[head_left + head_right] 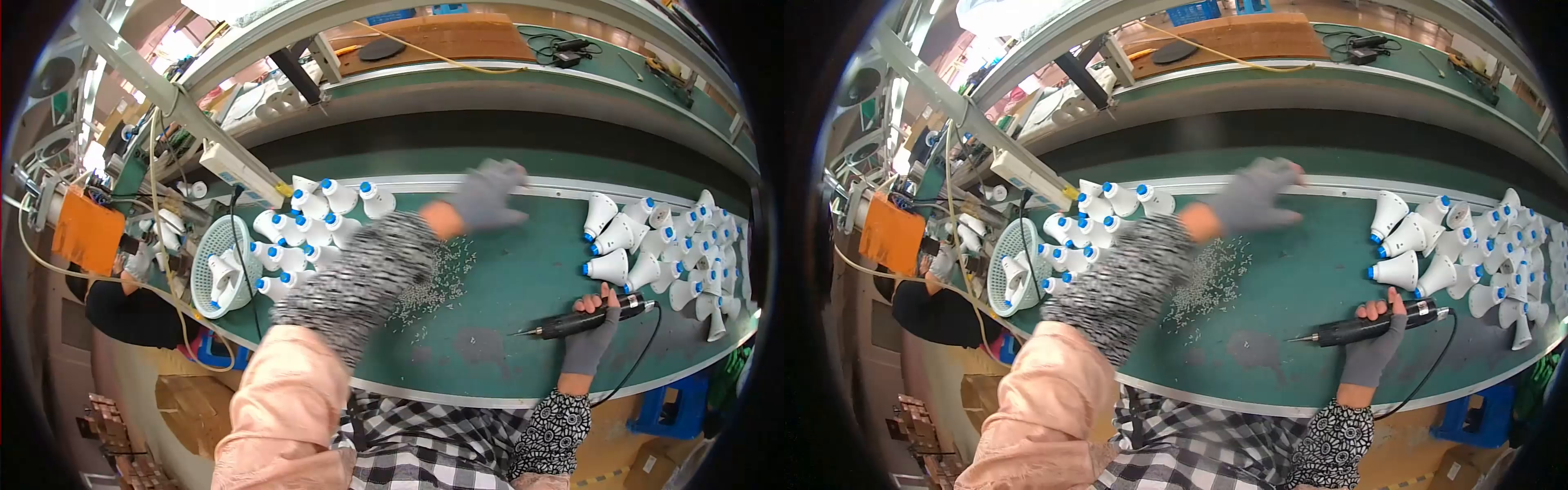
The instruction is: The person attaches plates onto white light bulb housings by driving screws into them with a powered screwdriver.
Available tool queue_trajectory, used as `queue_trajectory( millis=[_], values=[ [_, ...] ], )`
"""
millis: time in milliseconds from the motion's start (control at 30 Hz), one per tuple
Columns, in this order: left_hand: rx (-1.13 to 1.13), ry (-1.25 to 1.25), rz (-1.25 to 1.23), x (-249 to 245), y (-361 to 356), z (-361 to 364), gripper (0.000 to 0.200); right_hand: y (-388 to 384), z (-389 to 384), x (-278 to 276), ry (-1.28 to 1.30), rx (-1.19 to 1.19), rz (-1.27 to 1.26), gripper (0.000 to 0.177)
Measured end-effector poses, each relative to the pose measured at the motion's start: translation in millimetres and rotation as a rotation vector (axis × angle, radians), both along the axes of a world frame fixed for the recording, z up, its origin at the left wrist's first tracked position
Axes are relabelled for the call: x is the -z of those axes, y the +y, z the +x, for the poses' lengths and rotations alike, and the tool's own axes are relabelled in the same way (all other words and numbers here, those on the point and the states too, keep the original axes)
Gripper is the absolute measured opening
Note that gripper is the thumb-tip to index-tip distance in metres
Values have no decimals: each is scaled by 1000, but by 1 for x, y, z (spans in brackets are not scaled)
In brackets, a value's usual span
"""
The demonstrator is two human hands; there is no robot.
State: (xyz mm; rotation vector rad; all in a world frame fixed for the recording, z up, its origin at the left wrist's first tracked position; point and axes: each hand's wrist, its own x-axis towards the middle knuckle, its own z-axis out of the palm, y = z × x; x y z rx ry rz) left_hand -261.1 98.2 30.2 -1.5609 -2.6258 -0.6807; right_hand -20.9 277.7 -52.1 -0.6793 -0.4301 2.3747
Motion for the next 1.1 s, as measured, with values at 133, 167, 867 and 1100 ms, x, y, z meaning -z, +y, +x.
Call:
queue_trajectory(
  millis=[133,167,867,1100],
  values=[
    [-202,347,-483,-50,-124,-44,56,-1,-1,-1,-24,19,13,19],
    [-229,485,-724,-55,-136,-49,58,-2,-2,-1,-20,21,30,20],
    [-89,-613,196,-17,-128,189,63,-125,37,-93,-75,-722,294,44],
    [-43,-1063,536,-7,-124,225,72,-136,51,-85,-264,-702,493,46]
  ],
)
